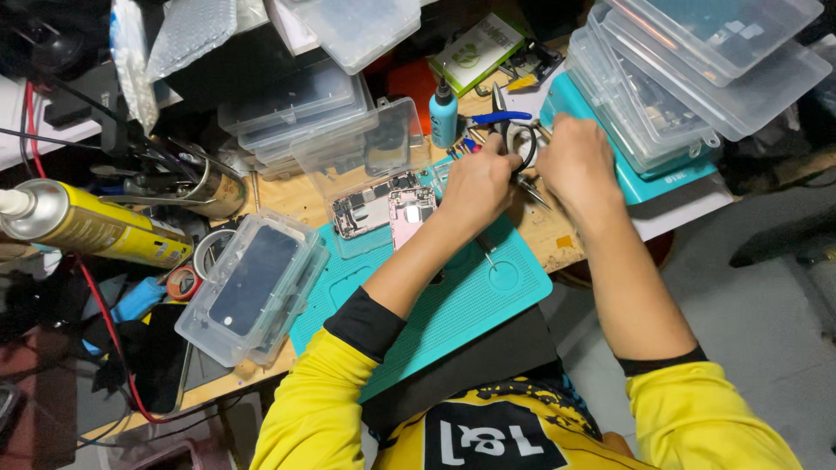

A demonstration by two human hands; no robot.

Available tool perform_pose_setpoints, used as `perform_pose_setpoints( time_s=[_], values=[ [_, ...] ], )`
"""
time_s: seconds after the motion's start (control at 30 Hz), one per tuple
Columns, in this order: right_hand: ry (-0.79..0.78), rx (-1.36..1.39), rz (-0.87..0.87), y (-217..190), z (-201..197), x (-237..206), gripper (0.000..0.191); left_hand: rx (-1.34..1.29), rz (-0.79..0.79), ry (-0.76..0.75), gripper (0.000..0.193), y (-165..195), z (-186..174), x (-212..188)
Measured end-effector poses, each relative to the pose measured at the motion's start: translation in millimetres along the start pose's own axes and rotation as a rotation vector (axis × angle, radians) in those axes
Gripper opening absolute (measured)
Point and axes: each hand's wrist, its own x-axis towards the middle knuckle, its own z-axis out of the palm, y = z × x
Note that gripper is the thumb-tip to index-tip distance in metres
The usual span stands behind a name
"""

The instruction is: The person works at a repair bench on a disassembled smartphone, holding the phone frame in one hand while using a screwdriver to unscrew and reposition internal components. They set the phone down, pick up small parts and tools, and continue driving screws along the phone's edge.

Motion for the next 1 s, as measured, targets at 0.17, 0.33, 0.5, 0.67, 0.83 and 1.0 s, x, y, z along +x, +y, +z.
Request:
perform_pose_setpoints(
  time_s=[0.17, 0.33, 0.5, 0.67, 0.83, 1.0],
  values=[
    [0.032, 0.081, 0.027, 0.6, 5.3, -16.7, 0.014, -0.074, -0.027, 0.018, 0.032, -2.0, -3.0, -1.5],
    [-0.21, 0.409, 0.132, 5.2, -11.0, -20.0, 0.025, -0.089, -0.062, 0.015, 0.036, -5.1, -3.1, -2.3],
    [-0.13, 0.067, 0.103, 11.3, 5.2, -20.2, 0.025, -0.07, -0.099, 0.0, 0.033, -7.0, -2.6, -3.4],
    [-0.131, -0.071, 0.122, 10.2, 19.6, -20.5, 0.02, -0.063, -0.067, 0.031, 0.034, -9.5, -1.4, -5.8],
    [-0.087, 0.005, 0.133, 12.0, -13.3, -35.2, 0.033, 0.009, -0.029, 0.002, 0.031, -10.2, 11.1, -1.8],
    [0.025, 0.127, 0.121, 9.6, -45.7, -46.4, 0.029, 0.113, 0.059, -0.048, 0.017, 2.6, 46.3, 9.5]
  ],
)
